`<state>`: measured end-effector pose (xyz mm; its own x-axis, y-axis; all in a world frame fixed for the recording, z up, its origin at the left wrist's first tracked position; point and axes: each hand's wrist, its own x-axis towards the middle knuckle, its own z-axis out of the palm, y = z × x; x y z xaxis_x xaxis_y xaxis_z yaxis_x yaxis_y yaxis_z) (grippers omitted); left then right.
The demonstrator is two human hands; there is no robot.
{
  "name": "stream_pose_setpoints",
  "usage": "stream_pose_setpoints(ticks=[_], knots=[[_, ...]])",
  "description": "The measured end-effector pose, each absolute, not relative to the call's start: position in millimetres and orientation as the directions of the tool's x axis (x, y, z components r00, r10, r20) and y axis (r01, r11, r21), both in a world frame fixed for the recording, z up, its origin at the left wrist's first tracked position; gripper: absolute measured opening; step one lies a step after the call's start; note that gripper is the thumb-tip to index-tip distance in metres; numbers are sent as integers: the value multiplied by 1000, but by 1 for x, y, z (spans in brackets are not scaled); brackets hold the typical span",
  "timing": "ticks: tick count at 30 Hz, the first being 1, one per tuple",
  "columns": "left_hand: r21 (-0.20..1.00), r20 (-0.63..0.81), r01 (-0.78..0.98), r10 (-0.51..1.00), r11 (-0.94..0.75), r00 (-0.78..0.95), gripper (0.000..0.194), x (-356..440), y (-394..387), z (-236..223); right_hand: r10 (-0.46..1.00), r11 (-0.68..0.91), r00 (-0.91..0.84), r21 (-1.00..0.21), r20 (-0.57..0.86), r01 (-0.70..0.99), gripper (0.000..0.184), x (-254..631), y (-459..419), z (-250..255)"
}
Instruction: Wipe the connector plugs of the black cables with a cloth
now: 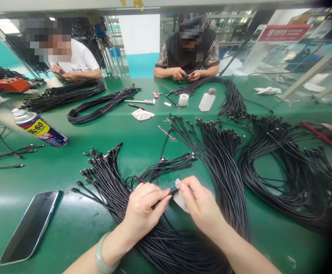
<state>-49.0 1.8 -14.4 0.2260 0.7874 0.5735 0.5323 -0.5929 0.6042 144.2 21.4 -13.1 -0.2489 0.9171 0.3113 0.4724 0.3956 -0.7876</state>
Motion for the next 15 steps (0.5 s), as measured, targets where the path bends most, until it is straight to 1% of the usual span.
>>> stream_pose_setpoints(ticks=[2,4,7,9,12,14,15], knots=[[620,568,517,792,-591,224,15,-49,2,-14,966,241,-180,-900,186,363,21,143,21,-10],[623,568,514,793,-590,221,15,-49,1,-14,985,119,-154,-965,84,234,25,143,21,-5],[626,565,512,794,-588,223,15,-49,2,-13,982,-21,-183,-997,-35,77,33,145,22,3],[624,569,511,792,-592,223,15,-49,2,-13,966,-108,-236,-994,-106,1,33,147,24,4],[614,576,513,785,-600,228,15,-50,2,-11,918,-215,-353,-975,-182,-56,26,152,27,2],[603,578,518,780,-607,240,15,-51,2,-11,898,-215,-400,-976,-184,-32,24,154,29,-1],[594,579,523,776,-611,249,14,-51,2,-10,896,-186,-409,-983,-171,5,23,155,30,-2]])
